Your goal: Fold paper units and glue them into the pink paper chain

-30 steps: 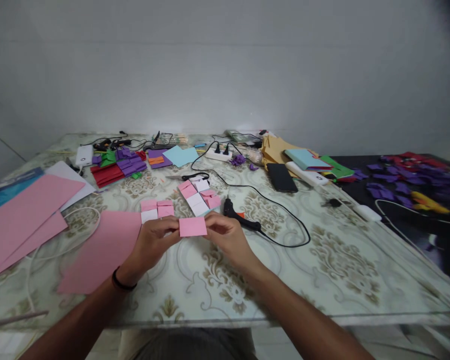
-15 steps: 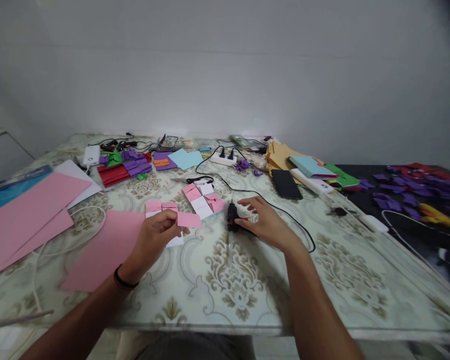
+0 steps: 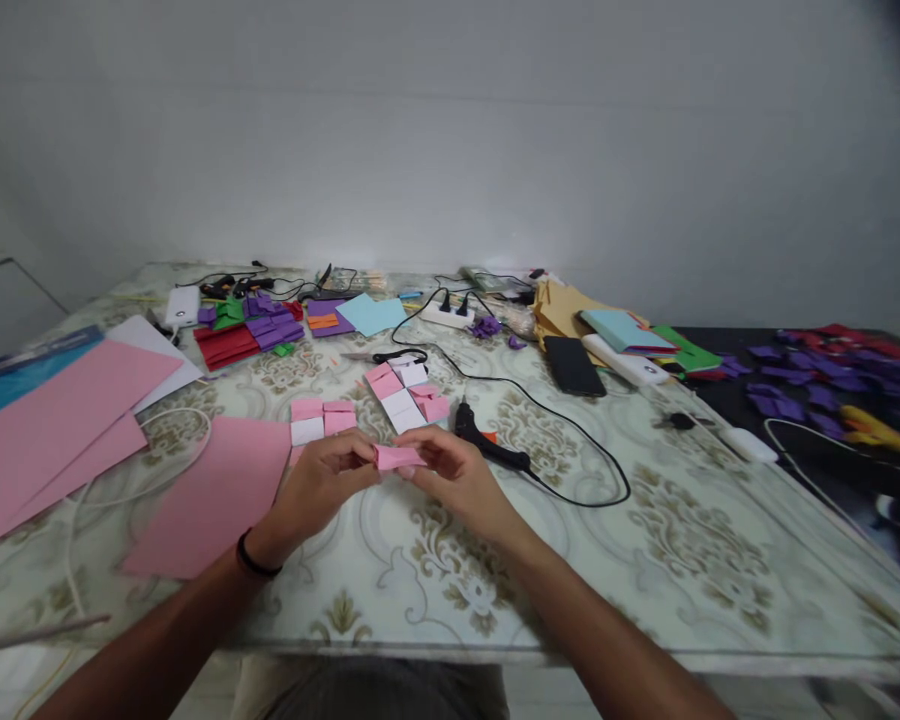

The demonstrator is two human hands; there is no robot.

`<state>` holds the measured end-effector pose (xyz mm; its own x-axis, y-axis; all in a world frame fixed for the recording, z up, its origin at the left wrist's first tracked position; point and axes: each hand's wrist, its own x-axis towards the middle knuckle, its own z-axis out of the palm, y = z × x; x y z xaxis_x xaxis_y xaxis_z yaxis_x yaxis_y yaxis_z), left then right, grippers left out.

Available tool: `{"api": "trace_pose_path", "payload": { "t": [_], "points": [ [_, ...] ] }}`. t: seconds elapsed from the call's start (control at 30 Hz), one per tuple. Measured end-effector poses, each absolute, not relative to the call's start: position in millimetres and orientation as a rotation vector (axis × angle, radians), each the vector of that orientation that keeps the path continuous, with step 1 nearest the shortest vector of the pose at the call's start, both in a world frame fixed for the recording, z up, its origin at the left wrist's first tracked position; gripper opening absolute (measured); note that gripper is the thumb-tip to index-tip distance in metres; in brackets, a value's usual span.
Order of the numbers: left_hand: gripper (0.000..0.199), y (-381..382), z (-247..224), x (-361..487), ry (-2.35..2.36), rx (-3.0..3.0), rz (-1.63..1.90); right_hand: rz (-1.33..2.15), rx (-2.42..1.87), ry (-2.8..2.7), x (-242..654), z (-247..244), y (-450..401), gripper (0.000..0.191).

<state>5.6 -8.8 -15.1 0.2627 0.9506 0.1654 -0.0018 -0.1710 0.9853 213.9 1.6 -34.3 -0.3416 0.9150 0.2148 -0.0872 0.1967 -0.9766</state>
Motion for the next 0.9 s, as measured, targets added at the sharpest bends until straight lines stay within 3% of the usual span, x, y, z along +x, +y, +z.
{"api": "trace_pose_path", "payload": {
  "t": [0.3, 0.9],
  "points": [
    [0.025, -8.5, -18.7, 9.3, 1.045, 1.417, 0.972, 1.406, -0.888, -1.366, 212.0, -27.4, 1.4, 0.03],
    [0.018, -3.7, -13.8, 6.5, 1.187, 1.369, 0.943, 1.43, -0.907, -1.368, 211.7, -30.9, 3.9, 0.027]
  ]
}}
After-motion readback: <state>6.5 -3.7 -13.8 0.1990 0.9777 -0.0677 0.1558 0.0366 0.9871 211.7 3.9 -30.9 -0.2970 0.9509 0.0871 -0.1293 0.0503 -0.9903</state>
